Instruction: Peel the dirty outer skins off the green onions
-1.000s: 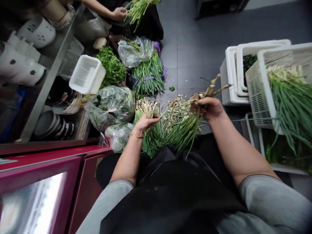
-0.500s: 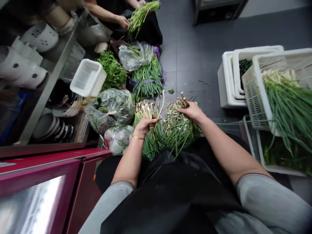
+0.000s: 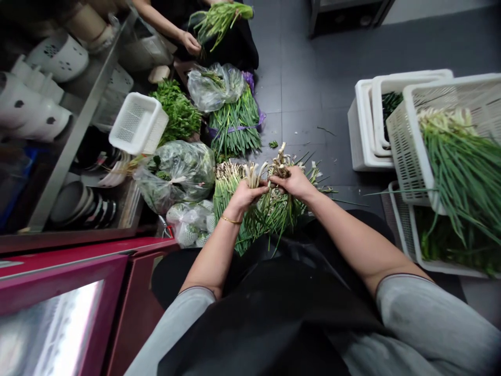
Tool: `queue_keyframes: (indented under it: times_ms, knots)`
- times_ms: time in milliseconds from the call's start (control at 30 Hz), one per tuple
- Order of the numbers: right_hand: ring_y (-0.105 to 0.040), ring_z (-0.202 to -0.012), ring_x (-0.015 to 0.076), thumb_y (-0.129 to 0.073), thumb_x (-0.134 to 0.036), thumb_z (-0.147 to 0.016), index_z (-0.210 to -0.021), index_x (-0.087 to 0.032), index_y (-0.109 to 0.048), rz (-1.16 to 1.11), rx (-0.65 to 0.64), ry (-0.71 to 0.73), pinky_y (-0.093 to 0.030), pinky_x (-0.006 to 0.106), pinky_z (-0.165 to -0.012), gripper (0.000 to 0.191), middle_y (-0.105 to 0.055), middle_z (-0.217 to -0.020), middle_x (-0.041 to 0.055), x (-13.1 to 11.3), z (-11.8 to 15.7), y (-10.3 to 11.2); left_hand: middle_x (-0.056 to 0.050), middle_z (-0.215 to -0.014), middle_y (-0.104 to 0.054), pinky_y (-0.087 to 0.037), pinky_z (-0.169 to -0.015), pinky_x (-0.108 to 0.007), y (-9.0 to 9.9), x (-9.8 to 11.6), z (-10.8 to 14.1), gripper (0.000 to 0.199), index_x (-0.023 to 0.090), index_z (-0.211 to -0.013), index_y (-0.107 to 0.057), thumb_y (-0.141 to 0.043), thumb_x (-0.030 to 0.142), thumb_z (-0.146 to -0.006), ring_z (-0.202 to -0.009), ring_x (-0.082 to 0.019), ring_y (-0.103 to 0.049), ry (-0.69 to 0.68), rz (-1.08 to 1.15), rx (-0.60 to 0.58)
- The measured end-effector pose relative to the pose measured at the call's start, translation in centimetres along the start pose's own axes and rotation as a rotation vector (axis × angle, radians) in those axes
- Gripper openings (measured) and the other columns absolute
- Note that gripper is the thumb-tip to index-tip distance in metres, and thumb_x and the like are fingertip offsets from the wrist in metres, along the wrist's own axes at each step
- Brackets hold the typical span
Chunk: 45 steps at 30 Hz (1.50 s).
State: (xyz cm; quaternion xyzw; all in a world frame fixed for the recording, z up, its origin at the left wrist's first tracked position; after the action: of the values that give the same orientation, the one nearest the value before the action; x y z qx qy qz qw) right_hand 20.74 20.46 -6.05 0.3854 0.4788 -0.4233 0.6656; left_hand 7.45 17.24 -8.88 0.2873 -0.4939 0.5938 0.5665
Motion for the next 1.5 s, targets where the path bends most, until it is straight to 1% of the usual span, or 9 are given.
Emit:
queue_keyframes:
  times_ms: [167, 300, 667, 767, 867, 1100, 1200, 1333, 1500]
  knots:
    - [-0.046, -0.041, 0.0077, -0.071, -0.038, -0.071, -0.063, -0.016, -0.057, 0.079, -0.048, 0.065, -0.038, 0.023, -0.043, 0.027, -0.056, -0.051, -0.0013, -0.9, 0.2, 0.9, 0.007, -0.049, -0.046, -0.015, -0.036, -0.021, 0.3, -0.7, 0.0, 0.041, 0.011, -0.080, -0.064, -0.086, 0.033, -0.053, -0.036, -0.003, -0.032, 0.088, 0.058, -0.034]
    - [-0.048, -0.043, 0.0078, -0.071, -0.040, -0.071, -0.075, -0.015, -0.063, -0.109, 0.009, 0.108, -0.038, 0.023, -0.041, 0.026, -0.063, -0.059, 0.0009, -1.7, 0.2, 3.2, 0.007, -0.050, -0.046, -0.016, -0.037, -0.021, 1.1, -1.2, 0.7, 0.040, 0.011, -0.078, -0.063, -0.086, 0.030, -0.051, -0.037, -0.003, -0.033, 0.138, 0.054, -0.066]
    - [-0.051, -0.046, 0.0086, -0.065, -0.051, -0.077, -0.083, -0.018, -0.064, -0.280, 0.396, 0.126, -0.036, 0.023, -0.039, 0.033, -0.064, -0.068, 0.0033, -2.9, 0.7, 10.8, 0.003, -0.054, -0.050, -0.019, -0.038, -0.021, 5.2, -4.0, 0.8, 0.036, 0.010, -0.075, -0.065, -0.085, 0.030, -0.053, -0.039, -0.003, -0.036, 0.160, -0.047, -0.091]
    - [-0.046, -0.041, 0.0081, -0.072, -0.051, -0.073, -0.089, -0.017, -0.065, -0.207, 0.333, 0.072, -0.032, 0.024, -0.036, 0.039, -0.065, -0.066, 0.0037, -1.8, 0.1, 10.1, 0.004, -0.054, -0.050, -0.019, -0.038, -0.021, 5.6, -4.2, 0.8, 0.036, 0.011, -0.076, -0.064, -0.085, 0.031, -0.054, -0.038, -0.003, -0.035, 0.154, -0.026, -0.079]
    - [-0.042, -0.039, 0.0077, -0.080, -0.049, -0.066, -0.091, -0.017, -0.063, -0.114, 0.173, -0.024, -0.029, 0.024, -0.036, 0.044, -0.064, -0.061, 0.0014, -0.4, -0.4, 6.7, 0.004, -0.055, -0.050, -0.019, -0.038, -0.021, 5.2, -4.1, 1.0, 0.036, 0.011, -0.077, -0.064, -0.084, 0.031, -0.055, -0.038, -0.003, -0.035, 0.151, -0.039, -0.090]
    - [-0.046, -0.046, 0.0080, -0.077, -0.039, -0.068, -0.075, -0.015, -0.063, -0.060, 0.083, 0.026, -0.037, 0.024, -0.044, 0.029, -0.059, -0.058, -0.0006, -0.6, 0.1, 0.8, -0.004, -0.066, -0.064, -0.018, -0.037, -0.021, 1.1, -3.2, 1.3, 0.044, 0.009, -0.090, -0.067, -0.081, 0.041, -0.062, -0.039, -0.003, -0.038, 0.143, -0.047, -0.181]
    - [-0.045, -0.042, 0.0071, -0.072, -0.031, -0.071, -0.092, -0.015, -0.066, -0.204, 0.126, 0.020, -0.035, 0.022, -0.040, 0.027, -0.059, -0.056, -0.0030, -0.7, -0.2, 1.9, 0.000, -0.056, -0.059, -0.015, -0.037, -0.020, 0.3, -3.2, 1.4, 0.044, 0.009, -0.086, -0.068, -0.079, 0.046, -0.066, -0.036, -0.002, -0.033, 0.164, -0.016, -0.167]
    - [-0.042, -0.040, 0.0063, -0.066, -0.022, -0.073, -0.090, -0.016, -0.066, -0.343, 0.368, 0.085, -0.032, 0.021, -0.039, 0.019, -0.056, -0.054, -0.0047, -1.5, -0.2, 7.1, 0.002, -0.050, -0.053, -0.014, -0.036, -0.019, 0.6, -3.9, 2.1, 0.044, 0.009, -0.081, -0.067, -0.082, 0.045, -0.061, -0.035, -0.002, -0.032, 0.252, 0.042, -0.216]
    - [-0.053, -0.057, 0.0132, -0.078, -0.035, -0.065, -0.077, -0.017, -0.067, 0.074, 0.225, 0.047, -0.042, 0.028, -0.054, 0.024, -0.062, -0.066, 0.0015, -1.1, -0.7, 6.6, 0.001, -0.053, -0.055, -0.016, -0.036, -0.018, 1.5, -3.9, 2.3, 0.042, 0.009, -0.082, -0.067, -0.082, 0.041, -0.060, -0.038, -0.003, -0.035, 0.256, 0.141, -0.168]
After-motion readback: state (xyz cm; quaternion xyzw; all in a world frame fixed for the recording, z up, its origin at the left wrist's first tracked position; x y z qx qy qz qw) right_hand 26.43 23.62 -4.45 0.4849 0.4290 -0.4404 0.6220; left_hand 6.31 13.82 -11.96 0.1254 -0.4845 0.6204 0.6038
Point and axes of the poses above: each hand's wrist, its own z-axis away from the middle knuckle, its own y-axis out of the back of the hand, x = y × z, the point moved 8 cm from there along -z, towards the middle knuckle
